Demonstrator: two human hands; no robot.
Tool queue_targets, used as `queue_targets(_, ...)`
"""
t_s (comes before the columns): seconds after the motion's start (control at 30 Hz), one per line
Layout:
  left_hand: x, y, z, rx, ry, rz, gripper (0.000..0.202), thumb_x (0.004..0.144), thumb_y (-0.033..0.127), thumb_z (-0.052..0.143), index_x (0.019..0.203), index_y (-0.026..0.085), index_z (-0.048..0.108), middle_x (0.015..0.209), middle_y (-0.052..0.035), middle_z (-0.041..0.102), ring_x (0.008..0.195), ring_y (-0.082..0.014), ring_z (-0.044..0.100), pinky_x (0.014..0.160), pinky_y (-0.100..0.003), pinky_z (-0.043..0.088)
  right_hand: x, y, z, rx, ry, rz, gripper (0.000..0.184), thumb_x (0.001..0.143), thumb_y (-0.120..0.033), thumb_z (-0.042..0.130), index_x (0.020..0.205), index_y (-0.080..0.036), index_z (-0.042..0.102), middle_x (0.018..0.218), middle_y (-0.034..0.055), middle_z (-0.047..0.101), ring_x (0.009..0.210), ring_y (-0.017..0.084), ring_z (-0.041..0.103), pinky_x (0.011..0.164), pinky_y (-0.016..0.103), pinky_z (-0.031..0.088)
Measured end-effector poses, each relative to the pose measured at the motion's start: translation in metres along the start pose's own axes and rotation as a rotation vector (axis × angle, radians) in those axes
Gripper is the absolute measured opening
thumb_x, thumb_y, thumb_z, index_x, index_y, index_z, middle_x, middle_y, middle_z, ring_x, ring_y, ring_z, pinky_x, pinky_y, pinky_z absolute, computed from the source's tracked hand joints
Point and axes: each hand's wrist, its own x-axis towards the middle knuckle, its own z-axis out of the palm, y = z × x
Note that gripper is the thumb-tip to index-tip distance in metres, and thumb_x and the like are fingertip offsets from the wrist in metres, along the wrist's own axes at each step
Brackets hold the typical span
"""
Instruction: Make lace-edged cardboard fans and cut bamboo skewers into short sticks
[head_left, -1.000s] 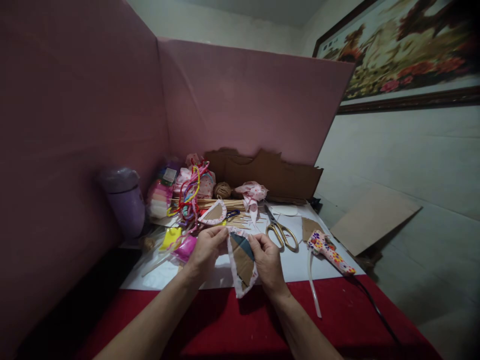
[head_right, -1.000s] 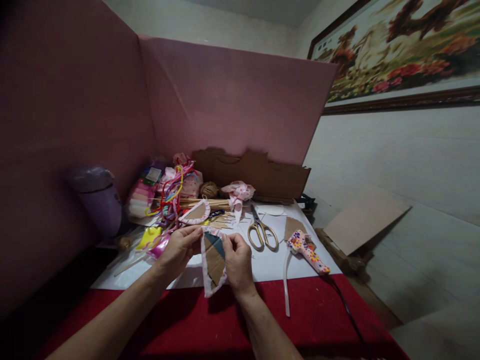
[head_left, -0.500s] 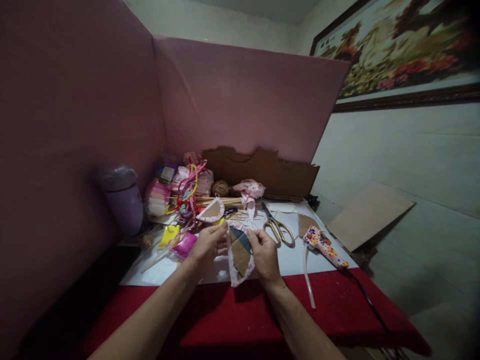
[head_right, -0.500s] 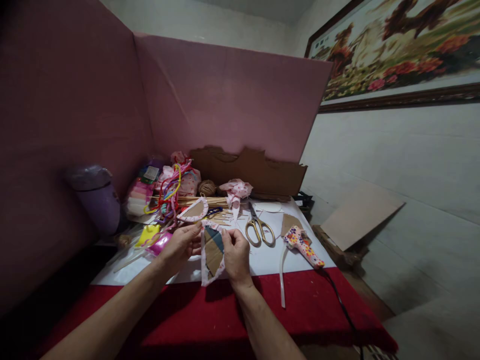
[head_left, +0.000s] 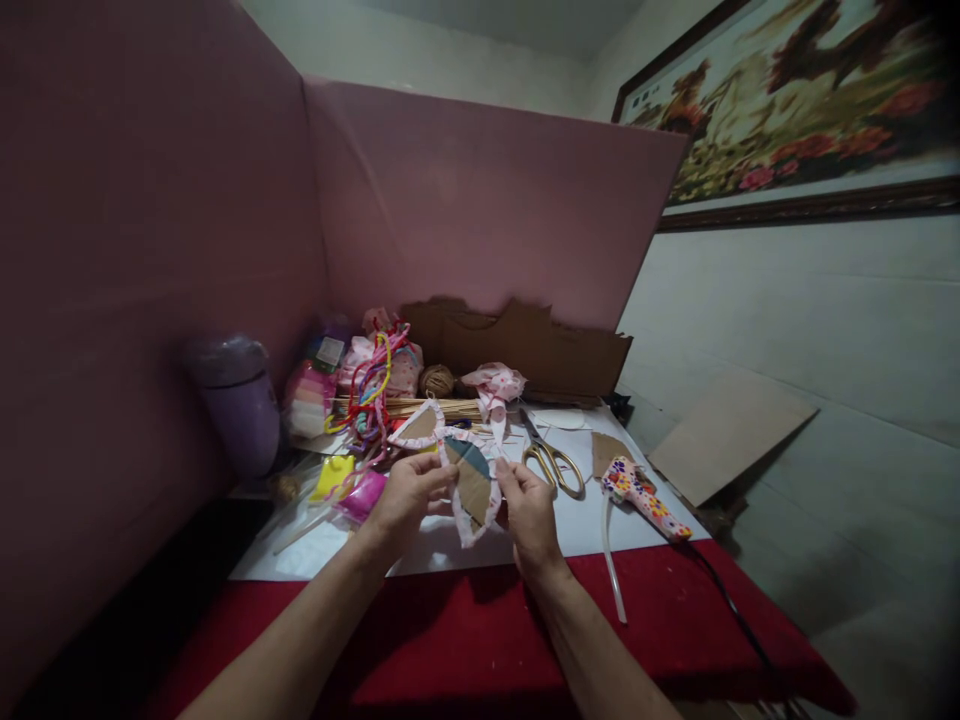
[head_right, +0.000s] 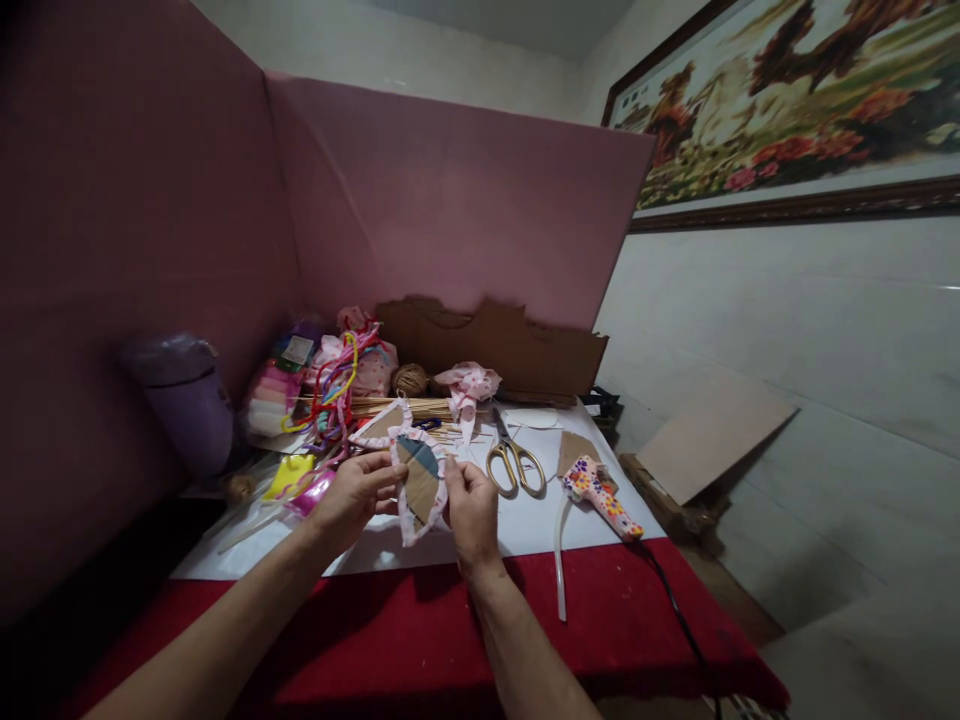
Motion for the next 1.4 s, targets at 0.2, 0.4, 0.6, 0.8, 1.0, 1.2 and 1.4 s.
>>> queue_targets(0.2, 0.002, -0.003, -0.002, 0.019, 0.006, -0.003, 0.032, 0.052, 0.033, 0.078, 0.070, 0.011, 0.063, 0.064, -0.0036, 0.064, 0.051, -0.0127, 0.058, 0.048, -0.024, 0.045, -0.001, -0.003, -0.001, -0.094, 0.002, -0.019, 0.040, 0.067, -0.055, 0.064, 0.059, -0.016, 0.056, 0.044, -0.0047, 0.046, 0.041, 0.009, 0.037, 0.040, 0.022, 0.030)
queue_targets(0.4, 0.003, -0.006, -0.001, 0.023, 0.005, 0.005, 0.028, 0.056, 0.032, 0.076, 0.070, 0.012, 0.063, 0.064, -0.0026, 0.064, 0.051, -0.0121, 0.058, 0.048, -0.024, 0.044, 0.001, -0.001, 0.000, -0.060, 0.023, 0.017, 0.051, 0.066, -0.067, 0.056, 0.058, -0.017, 0.056, 0.042, -0.0025, 0.048, 0.041, 0.011, 0.043, 0.038, 0.022, 0.030)
queue_targets(0.6, 0.000, -0.008, 0.001, 0.086, -0.030, 0.037, 0.026, 0.058, 0.032, 0.074, 0.071, 0.012, 0.063, 0.067, -0.0032, 0.063, 0.054, -0.0137, 0.059, 0.050, -0.026, 0.046, 0.004, 0.004, -0.002, 0.034, 0.016, 0.062, 0.045, 0.067, -0.059, 0.061, 0.056, -0.018, 0.049, 0.043, -0.0053, 0.043, 0.038, 0.008, 0.037, 0.037, 0.021, 0.028)
queue_targets(0.8, 0.001, -0.007, 0.000, 0.094, -0.035, 0.050, 0.025, 0.059, 0.031, 0.074, 0.068, 0.011, 0.061, 0.062, -0.0022, 0.060, 0.051, -0.0113, 0.055, 0.047, -0.023, 0.044, 0.004, 0.000, -0.002, 0.027, 0.014, 0.079, 0.043, 0.066, -0.053, 0.066, 0.053, -0.017, 0.047, 0.041, -0.0076, 0.037, 0.037, 0.006, 0.028, 0.036, 0.020, 0.022)
queue_targets(1.0, -0.001, -0.006, 0.003, 0.100, -0.057, 0.065, 0.024, 0.060, 0.031, 0.073, 0.067, 0.012, 0.061, 0.061, -0.0002, 0.058, 0.051, -0.0102, 0.053, 0.046, -0.022, 0.043, 0.003, -0.002, -0.001, -0.037, 0.015, 0.028, 0.045, 0.059, -0.057, 0.069, 0.051, -0.018, 0.047, 0.041, -0.0050, 0.045, 0.039, 0.008, 0.036, 0.039, 0.022, 0.029)
queue_targets(1.2, -0.002, -0.007, 0.003, 0.159, -0.107, 0.063, 0.023, 0.062, 0.032, 0.071, 0.071, 0.012, 0.061, 0.065, -0.0007, 0.060, 0.054, -0.0102, 0.055, 0.047, -0.020, 0.042, 0.004, -0.002, -0.001, 0.116, 0.044, 0.063, 0.050, 0.066, -0.065, 0.058, 0.054, -0.016, 0.054, 0.045, -0.0026, 0.051, 0.044, 0.011, 0.046, 0.045, 0.022, 0.035)
queue_targets(1.4, -0.003, -0.007, 0.003, 0.156, -0.138, 0.048, 0.024, 0.061, 0.031, 0.072, 0.066, 0.012, 0.058, 0.061, 0.0009, 0.057, 0.051, -0.0088, 0.052, 0.045, -0.019, 0.040, 0.003, -0.007, 0.000, 0.155, 0.008, 0.110, 0.039, 0.061, -0.048, 0.072, 0.054, -0.015, 0.054, 0.049, -0.0044, 0.049, 0.045, 0.007, 0.041, 0.045, 0.020, 0.034)
